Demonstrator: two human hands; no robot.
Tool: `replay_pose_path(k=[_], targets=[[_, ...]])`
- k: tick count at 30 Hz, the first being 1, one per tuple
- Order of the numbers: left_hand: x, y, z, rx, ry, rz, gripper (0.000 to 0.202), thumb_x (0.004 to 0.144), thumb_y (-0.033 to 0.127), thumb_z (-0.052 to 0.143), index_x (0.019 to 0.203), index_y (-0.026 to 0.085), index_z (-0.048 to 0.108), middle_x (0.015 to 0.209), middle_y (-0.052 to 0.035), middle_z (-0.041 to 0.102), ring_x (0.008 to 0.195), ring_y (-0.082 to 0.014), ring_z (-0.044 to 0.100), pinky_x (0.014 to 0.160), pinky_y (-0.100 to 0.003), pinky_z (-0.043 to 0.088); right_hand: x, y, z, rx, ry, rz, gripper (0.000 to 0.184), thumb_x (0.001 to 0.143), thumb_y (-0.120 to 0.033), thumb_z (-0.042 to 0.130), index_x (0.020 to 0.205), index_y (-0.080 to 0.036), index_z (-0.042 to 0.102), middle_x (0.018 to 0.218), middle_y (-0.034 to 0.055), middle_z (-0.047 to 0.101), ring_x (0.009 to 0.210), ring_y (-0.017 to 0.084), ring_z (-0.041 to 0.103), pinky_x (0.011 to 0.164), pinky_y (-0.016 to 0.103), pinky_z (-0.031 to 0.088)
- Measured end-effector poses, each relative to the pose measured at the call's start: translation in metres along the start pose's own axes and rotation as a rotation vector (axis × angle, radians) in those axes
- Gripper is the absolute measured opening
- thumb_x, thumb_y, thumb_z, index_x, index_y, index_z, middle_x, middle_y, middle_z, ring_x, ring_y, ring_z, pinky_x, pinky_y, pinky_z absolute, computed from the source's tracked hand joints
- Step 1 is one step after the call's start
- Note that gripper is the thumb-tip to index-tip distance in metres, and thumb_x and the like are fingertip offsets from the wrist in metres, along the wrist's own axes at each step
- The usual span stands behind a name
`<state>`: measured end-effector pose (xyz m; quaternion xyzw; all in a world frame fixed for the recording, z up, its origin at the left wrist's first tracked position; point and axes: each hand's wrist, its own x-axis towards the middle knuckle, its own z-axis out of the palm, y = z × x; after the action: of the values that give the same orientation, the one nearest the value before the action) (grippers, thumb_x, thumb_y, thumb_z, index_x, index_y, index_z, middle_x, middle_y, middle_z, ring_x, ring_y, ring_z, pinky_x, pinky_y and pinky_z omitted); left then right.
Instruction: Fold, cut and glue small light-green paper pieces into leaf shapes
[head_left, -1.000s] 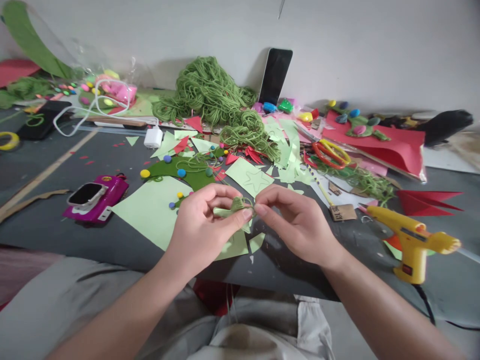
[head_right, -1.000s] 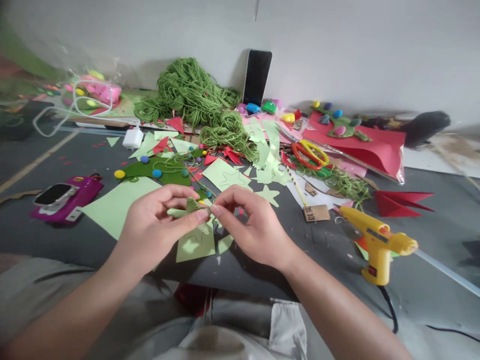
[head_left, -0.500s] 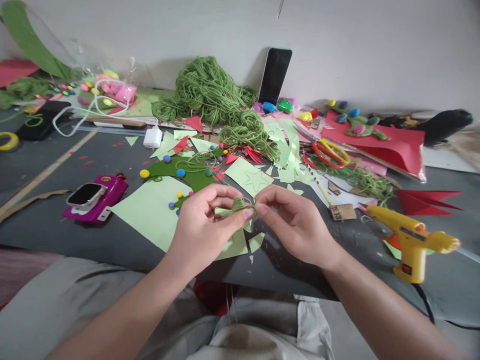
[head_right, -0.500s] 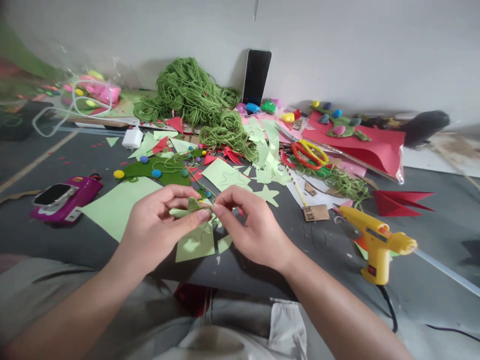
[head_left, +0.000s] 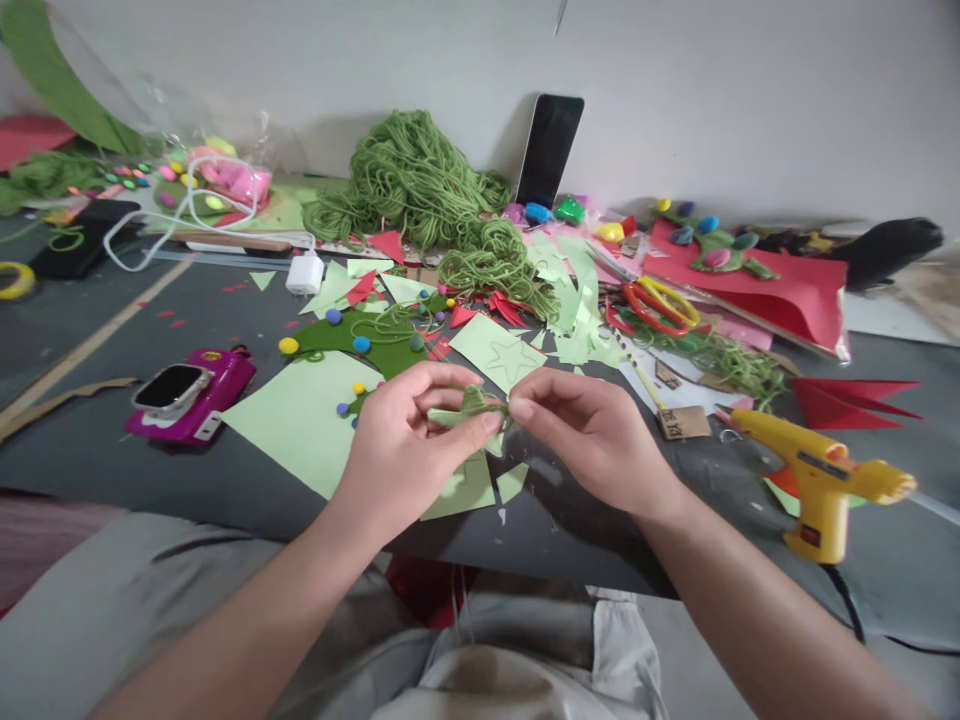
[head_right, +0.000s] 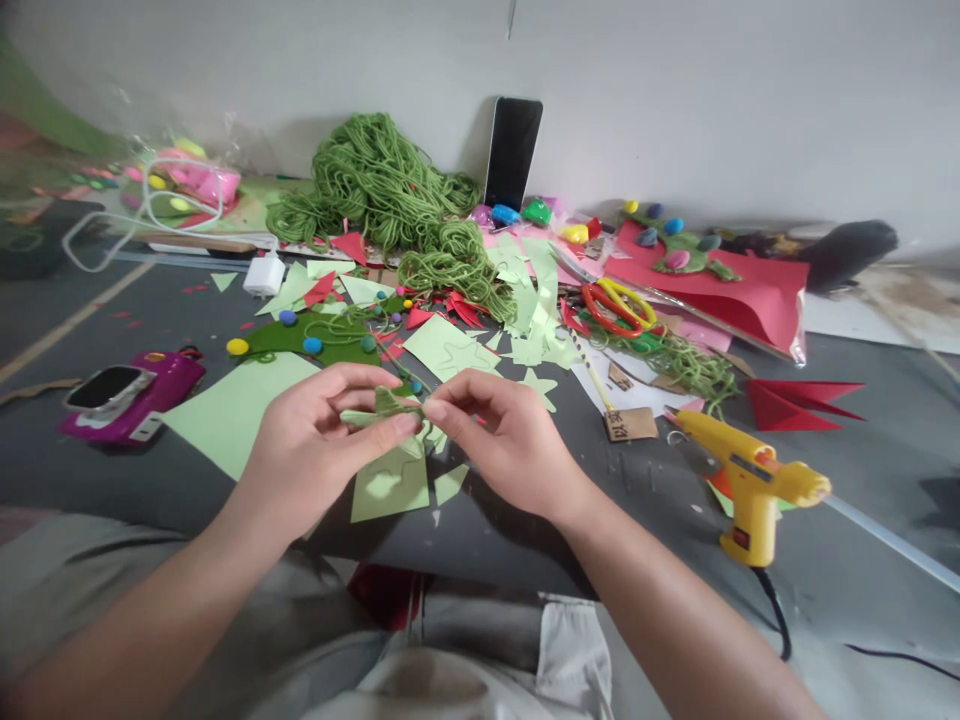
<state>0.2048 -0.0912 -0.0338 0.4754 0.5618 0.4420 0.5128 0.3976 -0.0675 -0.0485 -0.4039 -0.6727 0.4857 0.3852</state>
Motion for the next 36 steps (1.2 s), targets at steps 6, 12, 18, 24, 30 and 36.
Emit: replay_pose_path(k=[6, 12, 18, 24, 30, 36], targets=[[0.001, -0.002, -0.002, -0.07, -0.001, -0.03, 0.04, 0.069, 0.034, 0.09, 0.1, 0.019, 0.069, 0.084, -0.0039, 0.076, 0.074, -0.0183, 0.073, 0.066, -0.025, 0.056, 0.004, 0.001, -0.005, 0.193, -0.068, 0.098, 0.033, 0.088, -0.051, 0.074, 0.086, -0.018, 0.071, 0.082, 0.004, 0.066, 0.075, 0.015, 0.057, 0.069, 0.028, 0.05], [0.001, -0.006, -0.006, -0.097, 0.0, -0.046, 0.042, 0.07, 0.037, 0.09, 0.101, 0.02, 0.069, 0.089, -0.0045, 0.076, 0.075, -0.0173, 0.073, 0.07, -0.027, 0.057, 0.003, 0.01, -0.007, 0.3, -0.062, 0.114, 0.029, 0.095, -0.048, 0.067, 0.093, -0.02, 0.074, 0.085, 0.0038, 0.067, 0.079, 0.015, 0.06, 0.074, 0.028, 0.051], [0.001, -0.007, -0.005, -0.141, 0.006, -0.033, 0.039, 0.072, 0.034, 0.09, 0.101, 0.02, 0.068, 0.088, -0.0031, 0.075, 0.073, -0.0159, 0.071, 0.067, -0.026, 0.056, 0.003, 0.007, -0.005, 0.296, -0.074, 0.149, 0.025, 0.091, -0.045, 0.073, 0.093, -0.02, 0.073, 0.086, 0.0033, 0.067, 0.078, 0.014, 0.06, 0.073, 0.028, 0.051], [0.004, -0.007, -0.004, -0.115, -0.039, 0.061, 0.03, 0.076, 0.032, 0.086, 0.1, 0.019, 0.073, 0.095, -0.0053, 0.076, 0.088, -0.0182, 0.072, 0.077, -0.027, 0.059, 0.004, 0.003, -0.003, 0.284, -0.086, 0.131, 0.022, 0.087, -0.039, 0.077, 0.09, -0.018, 0.071, 0.083, 0.0027, 0.067, 0.075, 0.013, 0.059, 0.07, 0.028, 0.051], [0.007, -0.01, -0.006, -0.016, -0.131, 0.075, 0.026, 0.079, 0.037, 0.083, 0.099, 0.021, 0.079, 0.094, -0.0056, 0.077, 0.082, -0.0182, 0.071, 0.072, -0.027, 0.058, 0.005, 0.003, -0.003, 0.226, -0.122, 0.113, 0.02, 0.089, -0.036, 0.074, 0.09, -0.016, 0.07, 0.084, 0.0036, 0.069, 0.076, 0.014, 0.061, 0.071, 0.027, 0.05], [0.011, -0.013, -0.009, 0.229, -0.114, 0.199, 0.011, 0.088, 0.034, 0.073, 0.086, 0.023, 0.074, 0.084, -0.0015, 0.073, 0.076, -0.0157, 0.066, 0.064, -0.025, 0.05, 0.014, 0.015, -0.023, -0.103, -0.053, 0.043, 0.027, 0.087, -0.04, 0.074, 0.102, -0.018, 0.071, 0.102, 0.0072, 0.073, 0.089, 0.019, 0.068, 0.081, 0.033, 0.055]])
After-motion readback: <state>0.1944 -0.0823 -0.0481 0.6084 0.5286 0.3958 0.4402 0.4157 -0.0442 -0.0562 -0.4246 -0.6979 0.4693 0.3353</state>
